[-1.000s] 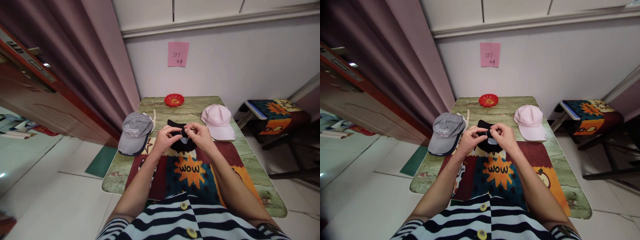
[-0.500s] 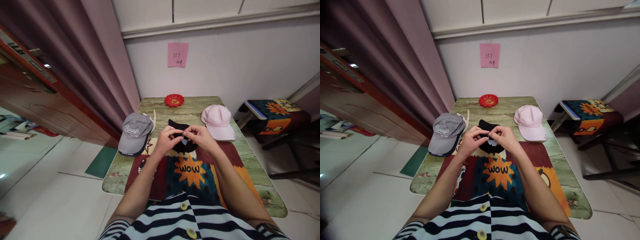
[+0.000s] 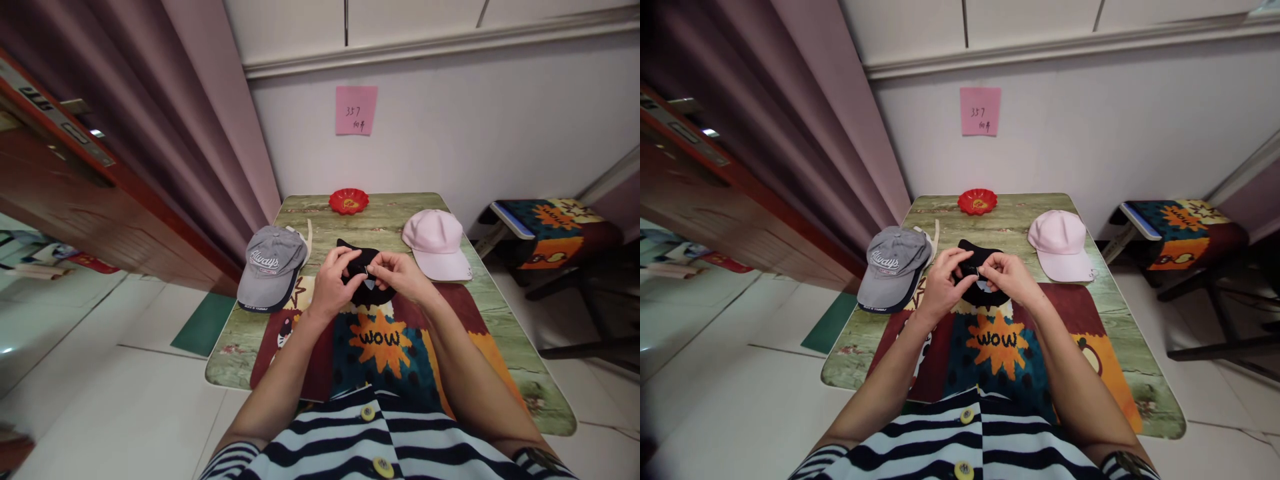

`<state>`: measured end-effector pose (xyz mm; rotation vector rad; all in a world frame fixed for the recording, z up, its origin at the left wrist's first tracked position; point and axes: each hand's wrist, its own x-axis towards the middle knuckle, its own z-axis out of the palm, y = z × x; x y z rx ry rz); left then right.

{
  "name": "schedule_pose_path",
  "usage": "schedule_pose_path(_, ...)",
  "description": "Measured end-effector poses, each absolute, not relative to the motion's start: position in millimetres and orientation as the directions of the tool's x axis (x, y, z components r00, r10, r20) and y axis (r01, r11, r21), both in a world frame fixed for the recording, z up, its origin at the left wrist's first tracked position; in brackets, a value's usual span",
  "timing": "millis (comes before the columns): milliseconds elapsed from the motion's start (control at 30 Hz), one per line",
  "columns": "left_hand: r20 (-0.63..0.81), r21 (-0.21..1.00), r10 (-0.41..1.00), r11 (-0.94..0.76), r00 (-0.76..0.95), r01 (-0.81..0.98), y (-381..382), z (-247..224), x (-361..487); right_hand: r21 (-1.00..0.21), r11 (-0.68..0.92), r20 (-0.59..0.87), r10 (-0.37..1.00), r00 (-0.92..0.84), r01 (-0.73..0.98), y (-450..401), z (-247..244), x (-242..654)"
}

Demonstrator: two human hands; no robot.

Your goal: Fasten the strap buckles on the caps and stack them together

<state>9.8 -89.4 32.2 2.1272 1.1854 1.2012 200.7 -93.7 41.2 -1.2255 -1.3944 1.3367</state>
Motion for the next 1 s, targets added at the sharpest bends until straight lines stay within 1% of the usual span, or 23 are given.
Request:
schedule_pose_path(67,0.534,0.633,0.818,-0.554,0.213,0.541,-93.0,36.1,10.7,-0.993,-0.037,-0.057,0.981,-0.184,0.108,-94.2,42.8,200.3)
schedule_pose_path(133,0.547,0.589,0.804,-0.568,0.234,0.574,-96.3,39.7,11.7,-0.993,-0.034,-0.055,0.981,-0.185,0.111,-94.3,44.1,199.8)
schedule_pose_path(200,0.526,0.587,0.805,-0.576,0.273,0.569,-98.4,41.8,12.8,-0.993,-0.029,-0.050,0.982,-0.183,0.117,-94.3,44.6,199.4)
schedule_pose_path(267,0.485,0.640,0.832,-0.547,0.269,0.540,-98.9,41.9,14.0,-0.992,-0.019,-0.041,0.983,-0.178,0.121,-94.3,44.5,199.2)
schedule_pose_path(333,0.419,0.735,0.880,-0.473,0.222,0.486,-97.9,40.4,15.3,-0.993,-0.006,-0.027,0.984,-0.178,0.116,-94.3,43.9,199.3)
schedule_pose_path(433,0.250,0.901,0.955,-0.290,0.160,0.322,-95.3,37.0,17.4,-0.993,0.019,-0.002,0.984,-0.179,0.115,-94.5,42.1,200.2)
schedule_pose_path(500,0.119,0.972,0.980,-0.148,0.162,0.181,-93.8,34.9,18.3,-0.989,0.039,0.013,0.984,-0.175,0.141,-94.5,40.5,200.9)
schedule_pose_path(567,0.020,0.997,0.983,-0.034,0.181,0.076,-92.9,33.7,18.7,-0.978,0.072,0.040,0.986,-0.164,0.195,-95.0,39.4,201.0)
schedule_pose_path(667,-0.051,0.998,0.982,0.046,0.183,0.033,-92.4,33.7,18.5,-0.939,0.143,0.105,0.985,-0.135,0.312,-97.0,39.9,199.2)
schedule_pose_path(767,-0.072,0.997,0.984,0.066,0.162,0.038,-92.2,34.9,18.5,-0.881,0.213,0.190,0.977,-0.097,0.422,-100.1,43.1,195.7)
schedule_pose_path(867,-0.087,0.996,0.984,0.086,0.155,0.012,-91.6,35.8,18.6,-0.821,0.281,0.276,0.957,-0.085,0.496,-102.4,46.2,192.6)
schedule_pose_path(933,-0.096,0.995,0.983,0.099,0.159,-0.015,-90.9,35.8,18.6,-0.799,0.309,0.308,0.947,-0.089,0.516,-102.8,46.6,191.4)
schedule_pose_path(1000,-0.099,0.994,0.981,0.107,0.167,-0.036,-90.2,35.6,18.5,-0.803,0.309,0.311,0.947,-0.083,0.509,-102.4,45.5,190.7)
